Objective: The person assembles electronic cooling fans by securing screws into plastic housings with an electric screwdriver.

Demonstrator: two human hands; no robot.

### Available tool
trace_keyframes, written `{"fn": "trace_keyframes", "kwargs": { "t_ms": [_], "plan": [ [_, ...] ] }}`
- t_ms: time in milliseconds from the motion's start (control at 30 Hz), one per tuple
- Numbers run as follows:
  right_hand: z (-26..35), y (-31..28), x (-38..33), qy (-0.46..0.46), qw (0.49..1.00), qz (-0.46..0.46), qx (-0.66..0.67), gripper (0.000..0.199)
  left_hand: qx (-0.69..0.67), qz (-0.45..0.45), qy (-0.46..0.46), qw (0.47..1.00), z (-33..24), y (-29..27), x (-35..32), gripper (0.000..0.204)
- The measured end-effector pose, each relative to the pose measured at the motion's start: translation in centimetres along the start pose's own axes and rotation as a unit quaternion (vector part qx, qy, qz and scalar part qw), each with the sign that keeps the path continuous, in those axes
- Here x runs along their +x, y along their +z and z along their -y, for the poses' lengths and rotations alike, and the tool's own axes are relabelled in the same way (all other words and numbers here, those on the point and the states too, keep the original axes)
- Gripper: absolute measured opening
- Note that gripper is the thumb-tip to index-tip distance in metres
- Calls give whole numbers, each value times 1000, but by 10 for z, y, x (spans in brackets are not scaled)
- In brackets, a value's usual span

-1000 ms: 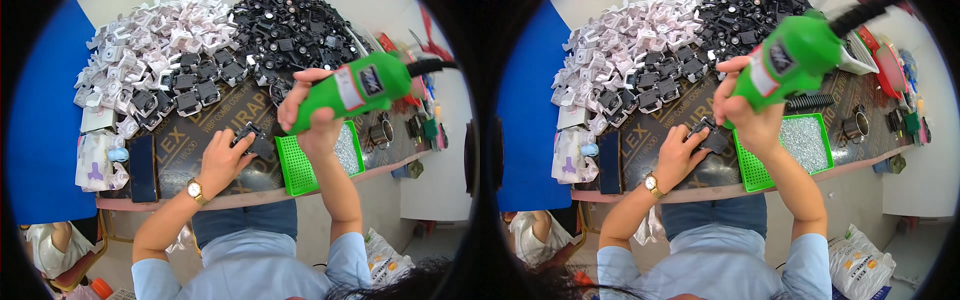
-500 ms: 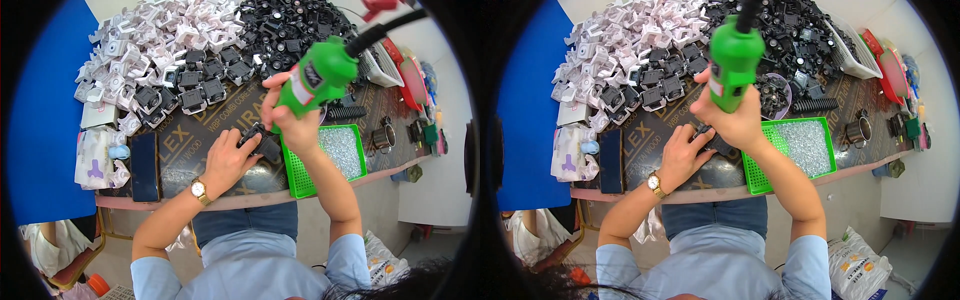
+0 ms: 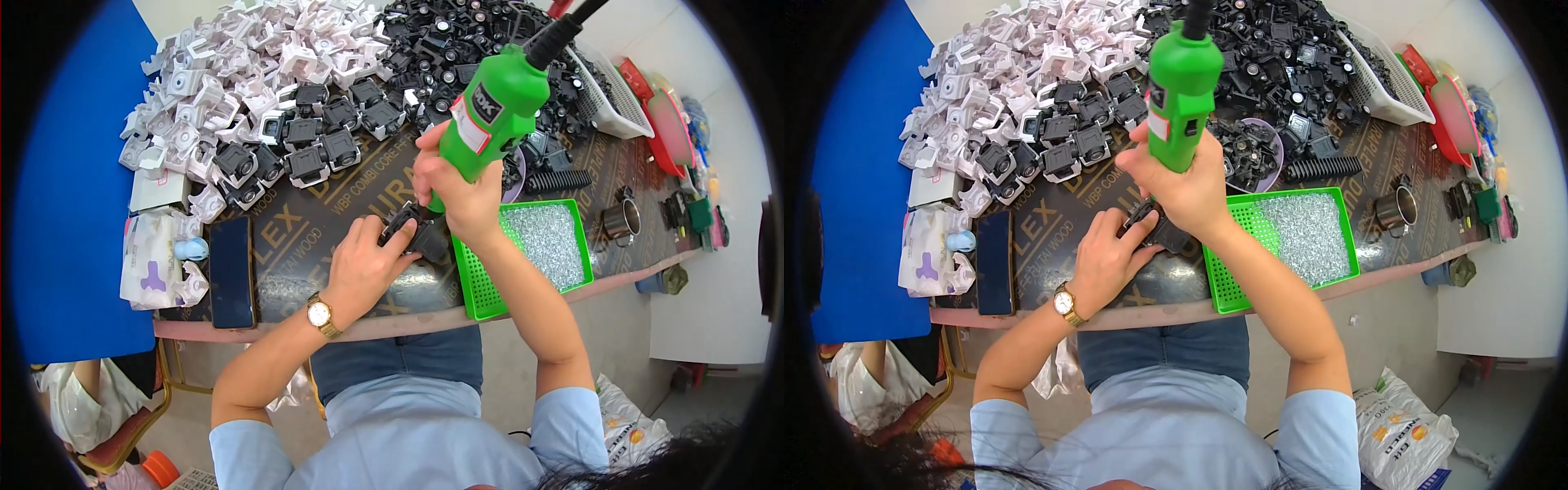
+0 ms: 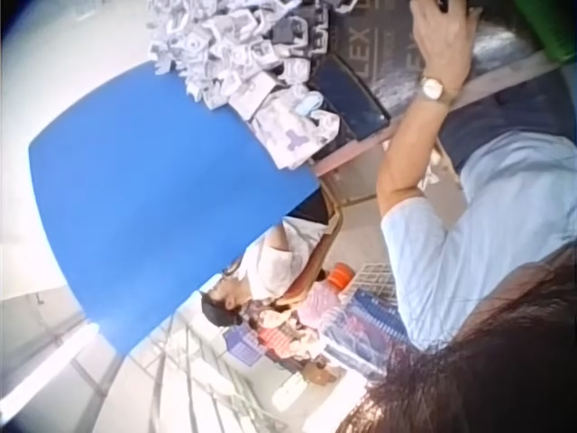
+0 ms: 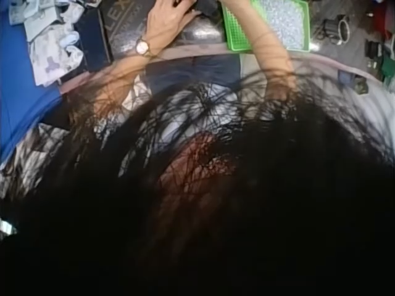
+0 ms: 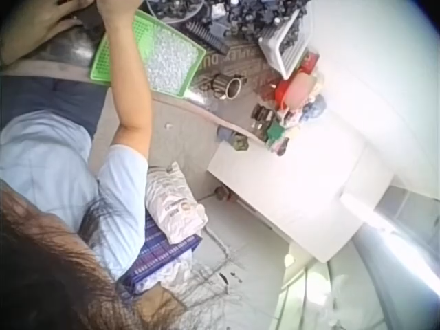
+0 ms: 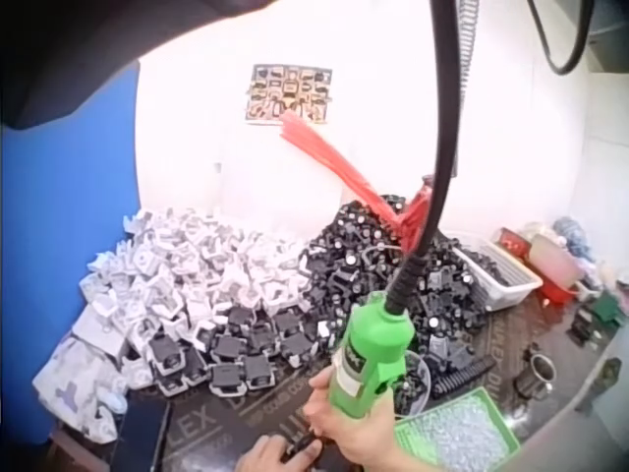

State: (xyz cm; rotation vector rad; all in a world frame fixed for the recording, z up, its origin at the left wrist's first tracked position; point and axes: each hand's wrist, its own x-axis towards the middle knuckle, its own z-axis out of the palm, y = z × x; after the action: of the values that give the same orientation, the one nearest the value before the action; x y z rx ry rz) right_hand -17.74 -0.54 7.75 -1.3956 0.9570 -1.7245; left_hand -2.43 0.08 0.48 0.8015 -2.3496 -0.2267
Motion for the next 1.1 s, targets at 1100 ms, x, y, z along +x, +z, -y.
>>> {"fn": "trace_keyframes", "kwargs": {
  "t_ms": [1100],
  "plan": [
    [53, -105, -76, -12, 997, -43, -67, 72, -20, 34, -23, 999, -4, -2, 4, 47]
  ]
}}
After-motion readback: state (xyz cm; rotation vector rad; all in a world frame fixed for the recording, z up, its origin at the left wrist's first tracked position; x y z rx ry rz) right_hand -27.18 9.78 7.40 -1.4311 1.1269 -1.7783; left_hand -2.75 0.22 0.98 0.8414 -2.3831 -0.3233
